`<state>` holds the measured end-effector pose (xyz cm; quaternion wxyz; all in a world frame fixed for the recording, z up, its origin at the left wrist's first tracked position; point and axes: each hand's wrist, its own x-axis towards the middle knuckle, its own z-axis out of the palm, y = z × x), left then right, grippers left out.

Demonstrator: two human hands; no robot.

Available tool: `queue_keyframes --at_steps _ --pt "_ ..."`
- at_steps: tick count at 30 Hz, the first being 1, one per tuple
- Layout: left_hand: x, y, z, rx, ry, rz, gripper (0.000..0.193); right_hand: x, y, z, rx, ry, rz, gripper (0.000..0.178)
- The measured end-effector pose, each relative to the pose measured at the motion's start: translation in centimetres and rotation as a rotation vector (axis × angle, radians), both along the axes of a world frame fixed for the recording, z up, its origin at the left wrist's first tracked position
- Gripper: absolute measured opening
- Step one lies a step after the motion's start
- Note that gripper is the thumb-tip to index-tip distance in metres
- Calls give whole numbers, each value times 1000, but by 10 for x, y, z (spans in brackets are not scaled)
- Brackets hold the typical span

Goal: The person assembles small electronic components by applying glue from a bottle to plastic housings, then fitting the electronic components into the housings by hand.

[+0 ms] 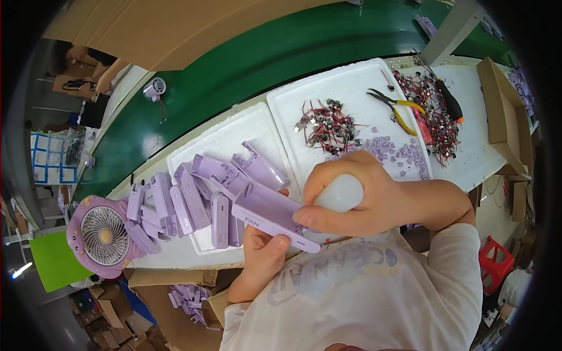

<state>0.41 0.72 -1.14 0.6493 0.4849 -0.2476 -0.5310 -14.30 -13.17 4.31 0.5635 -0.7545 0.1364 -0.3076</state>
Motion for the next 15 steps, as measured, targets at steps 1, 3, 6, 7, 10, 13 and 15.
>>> queue_keyframes --at_steps 1,3,6,7,10,13,15 --pt "0 0 0 0 2 -10 55 0 0 0 0 0 0 12" --pt "0 0 1 1 0 -12 55 0 0 -1 -18 -1 11 12" --pt "-1 -1 2 6 -1 -5 55 1 1 -2 2 -12 7 12" --pt "-1 -1 2 10 -2 4 55 1 1 -1 2 -13 8 12" --pt "-1 0 1 9 -3 15 55 0 1 0 16 -8 5 12" --pt "0 1 1 11 -7 1 54 -2 0 -1 -10 -3 14 11" --pt "0 0 1 2 4 -12 53 -2 0 -1 -31 19 21 10"
